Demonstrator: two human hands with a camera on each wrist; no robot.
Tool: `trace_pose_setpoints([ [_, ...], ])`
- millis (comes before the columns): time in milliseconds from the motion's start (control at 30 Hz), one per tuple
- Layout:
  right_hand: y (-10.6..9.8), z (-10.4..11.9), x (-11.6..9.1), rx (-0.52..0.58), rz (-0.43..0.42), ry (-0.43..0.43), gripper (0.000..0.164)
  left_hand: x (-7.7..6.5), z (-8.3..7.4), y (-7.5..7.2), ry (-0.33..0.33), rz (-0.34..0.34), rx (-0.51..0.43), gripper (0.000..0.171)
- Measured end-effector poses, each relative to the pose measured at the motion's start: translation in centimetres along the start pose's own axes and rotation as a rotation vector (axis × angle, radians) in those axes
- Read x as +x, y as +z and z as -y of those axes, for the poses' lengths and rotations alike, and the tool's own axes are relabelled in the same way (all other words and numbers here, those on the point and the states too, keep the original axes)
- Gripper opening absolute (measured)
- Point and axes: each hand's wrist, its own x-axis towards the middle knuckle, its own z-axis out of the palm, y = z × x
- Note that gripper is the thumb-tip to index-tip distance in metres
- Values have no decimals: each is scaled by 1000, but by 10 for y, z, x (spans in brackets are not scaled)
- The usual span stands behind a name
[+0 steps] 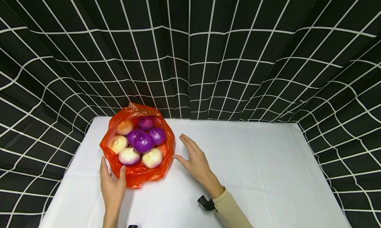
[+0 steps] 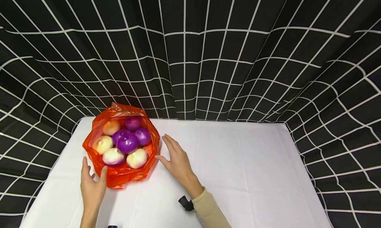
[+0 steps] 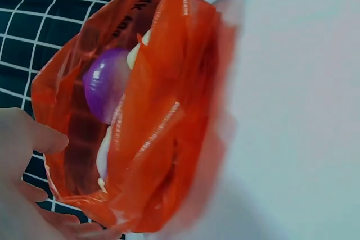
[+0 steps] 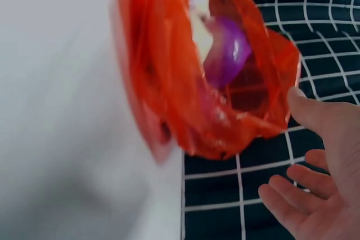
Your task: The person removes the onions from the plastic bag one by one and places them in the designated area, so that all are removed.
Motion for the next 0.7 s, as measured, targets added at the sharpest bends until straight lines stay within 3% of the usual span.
trace_pose_setpoints([
  [200,12,15,10,84,24,5,67,-1,6,0,-125,26,-107,75],
  [367,24,23,19,153,53,39,65,1,10,1,-141,31,-92,70],
  [567,40,37,28,197,94,74,68,0,14,2,-143,-63,-123,54],
  [700,53,41,36,213,122,50,69,2,15,1,-191,-66,-132,54],
])
